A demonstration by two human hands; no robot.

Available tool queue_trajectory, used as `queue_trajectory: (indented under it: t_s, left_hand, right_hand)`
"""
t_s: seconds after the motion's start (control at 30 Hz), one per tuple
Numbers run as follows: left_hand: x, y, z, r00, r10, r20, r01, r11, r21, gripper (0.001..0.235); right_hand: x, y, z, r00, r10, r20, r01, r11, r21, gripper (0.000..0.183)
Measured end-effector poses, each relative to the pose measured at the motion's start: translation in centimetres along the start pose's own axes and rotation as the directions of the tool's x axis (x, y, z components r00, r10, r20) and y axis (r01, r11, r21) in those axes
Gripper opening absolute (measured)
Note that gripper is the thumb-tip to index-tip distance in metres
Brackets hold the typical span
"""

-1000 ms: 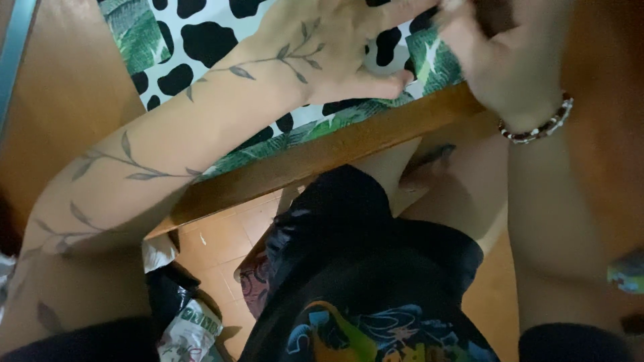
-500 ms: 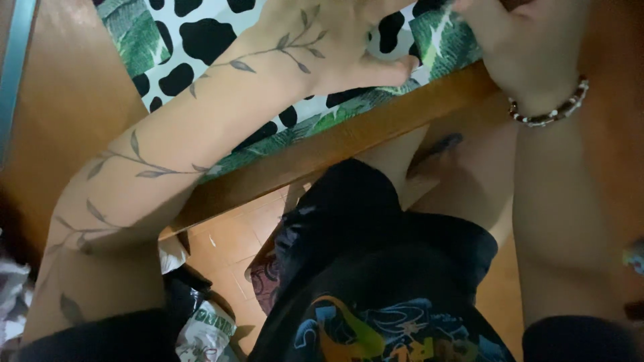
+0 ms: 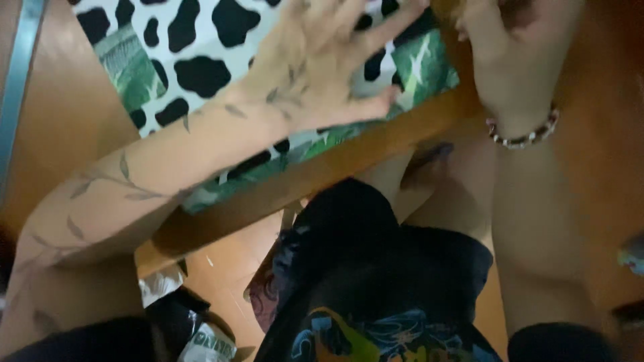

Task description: Marking fabric with a pencil and ruler before cutting it into shapes with scissors

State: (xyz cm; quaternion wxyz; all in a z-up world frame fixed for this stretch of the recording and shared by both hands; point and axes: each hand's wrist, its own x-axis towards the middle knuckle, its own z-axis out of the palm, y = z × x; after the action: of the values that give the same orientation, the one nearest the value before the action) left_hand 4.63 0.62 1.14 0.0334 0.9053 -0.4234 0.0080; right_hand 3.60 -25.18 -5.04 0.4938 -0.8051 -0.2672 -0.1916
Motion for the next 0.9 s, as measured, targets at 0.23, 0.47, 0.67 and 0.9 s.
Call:
queue_trajectory:
  t_s: [0.23, 0.47, 0.67, 0.9]
  left_hand:
    - [0.9, -0.5, 0.4, 0.975, 0.169, -0.145, -0.195, 0.961, -0.195, 0.070]
    - [1.6, -1.1, 0.0, 0.994, 0.109, 0.002, -0.106, 0.967, -0.233, 0.073]
    - [1.6, -1.6, 0.2, 0.996, 0.078, 0.031, -0.066, 0.960, -0.273, 0.077]
    - [1.7, -1.6, 0.2, 0.996, 0.076, 0.037, -0.062, 0.953, -0.296, 0.073]
  right_hand:
    - [2.5, -3.6, 1.1, 0.969, 0.235, -0.082, -0.213, 0.954, 0.213, 0.014]
    - [2.6, -5.1, 1.2, 0.937, 0.337, -0.092, -0.330, 0.941, 0.078, 0.013]
    - [2.2, -5.2, 0.9, 0.904, 0.425, -0.051, -0.428, 0.901, -0.066, 0.014]
    - [2.3, -5.5, 1.5, 0.888, 0.432, -0.159, -0.450, 0.888, -0.097, 0.016]
